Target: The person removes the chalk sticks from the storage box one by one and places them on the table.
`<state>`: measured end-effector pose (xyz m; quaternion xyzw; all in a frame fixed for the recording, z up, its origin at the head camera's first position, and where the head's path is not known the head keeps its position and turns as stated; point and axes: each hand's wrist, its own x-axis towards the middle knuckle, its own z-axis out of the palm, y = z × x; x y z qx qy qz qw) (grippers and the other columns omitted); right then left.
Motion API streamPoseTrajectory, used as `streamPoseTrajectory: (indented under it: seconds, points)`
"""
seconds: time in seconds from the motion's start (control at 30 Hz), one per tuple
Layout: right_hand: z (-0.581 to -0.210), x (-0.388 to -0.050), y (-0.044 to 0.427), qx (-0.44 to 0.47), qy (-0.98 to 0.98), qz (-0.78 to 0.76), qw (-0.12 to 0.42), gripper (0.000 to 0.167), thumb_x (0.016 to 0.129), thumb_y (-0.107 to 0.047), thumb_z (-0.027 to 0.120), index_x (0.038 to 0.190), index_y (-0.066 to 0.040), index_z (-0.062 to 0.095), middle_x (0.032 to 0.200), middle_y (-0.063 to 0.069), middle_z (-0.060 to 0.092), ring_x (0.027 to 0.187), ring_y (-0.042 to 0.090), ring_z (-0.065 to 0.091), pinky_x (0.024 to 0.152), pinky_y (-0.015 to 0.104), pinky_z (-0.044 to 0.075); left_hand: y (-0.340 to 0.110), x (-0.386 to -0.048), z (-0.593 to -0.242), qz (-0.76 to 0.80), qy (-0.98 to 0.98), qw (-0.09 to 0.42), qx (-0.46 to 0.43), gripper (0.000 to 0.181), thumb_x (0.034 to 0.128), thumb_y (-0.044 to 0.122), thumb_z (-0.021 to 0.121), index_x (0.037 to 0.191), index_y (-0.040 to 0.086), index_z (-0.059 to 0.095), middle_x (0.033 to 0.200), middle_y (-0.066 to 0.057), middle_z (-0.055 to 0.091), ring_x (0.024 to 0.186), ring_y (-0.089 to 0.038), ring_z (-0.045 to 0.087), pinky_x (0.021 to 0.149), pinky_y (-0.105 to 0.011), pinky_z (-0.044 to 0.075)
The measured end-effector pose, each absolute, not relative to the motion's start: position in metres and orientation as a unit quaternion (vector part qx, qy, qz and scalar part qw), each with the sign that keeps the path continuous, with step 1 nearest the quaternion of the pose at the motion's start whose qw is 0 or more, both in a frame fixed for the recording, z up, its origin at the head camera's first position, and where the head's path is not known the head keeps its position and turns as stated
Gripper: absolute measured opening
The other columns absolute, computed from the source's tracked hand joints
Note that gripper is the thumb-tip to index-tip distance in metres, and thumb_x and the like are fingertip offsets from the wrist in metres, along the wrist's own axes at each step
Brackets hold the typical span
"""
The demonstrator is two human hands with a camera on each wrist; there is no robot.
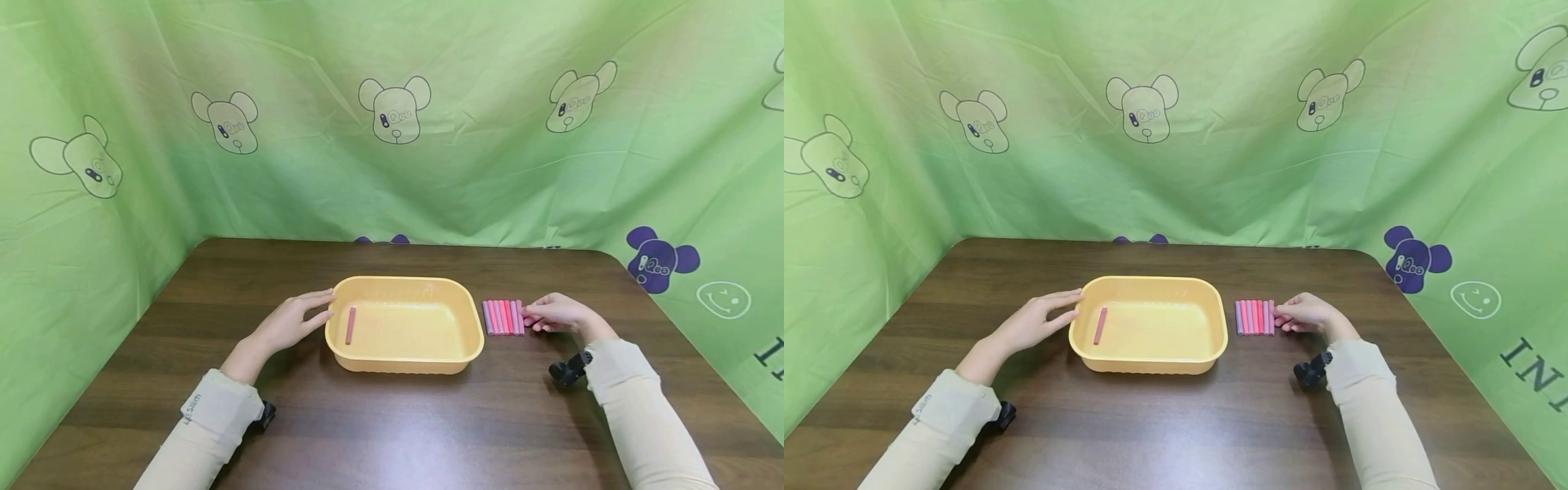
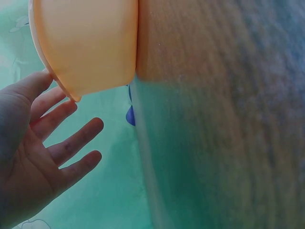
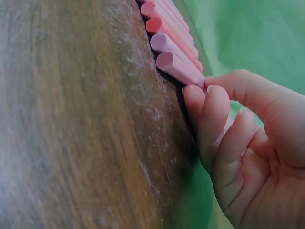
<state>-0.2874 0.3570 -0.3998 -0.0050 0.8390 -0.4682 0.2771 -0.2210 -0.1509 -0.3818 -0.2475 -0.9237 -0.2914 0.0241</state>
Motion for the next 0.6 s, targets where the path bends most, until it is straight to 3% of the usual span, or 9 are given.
streamPoseTrajectory:
  seconds: [0.2, 0.6]
  points:
    - [-0.397, -0.286, 0.355, 0.004, 0.844, -0.464, 0.269, 0.018, 0.094, -0.018, 0.054, 0.083, -0.009, 0.066, 0.068, -0.009, 0.066, 0.055, -0.004, 0.056, 0.049, 0.01, 0.046, -0.151, -0.221, -0.382, -0.292, -0.922, 0.03, -0.251, 0.044, 0.0939, 0.024, 0.056, 0.133, 0.005, 0.052, 0.141, -0.012, 0.049, 0.131, -0.03, 0.045, 0.108, -0.047, 0.037]
    - [-0.381, -0.285, 0.344, -0.006, 0.868, -0.437, 0.234, 0.032, 0.093, -0.023, 0.056, 0.104, 0.007, 0.061, 0.073, -0.007, 0.066, 0.057, -0.003, 0.056, 0.05, 0.011, 0.047, -0.152, -0.221, -0.383, -0.293, -0.922, 0.034, -0.253, 0.043, 0.0935, 0.025, 0.056, 0.132, 0.005, 0.053, 0.14, -0.013, 0.05, 0.131, -0.03, 0.046, 0.108, -0.047, 0.038]
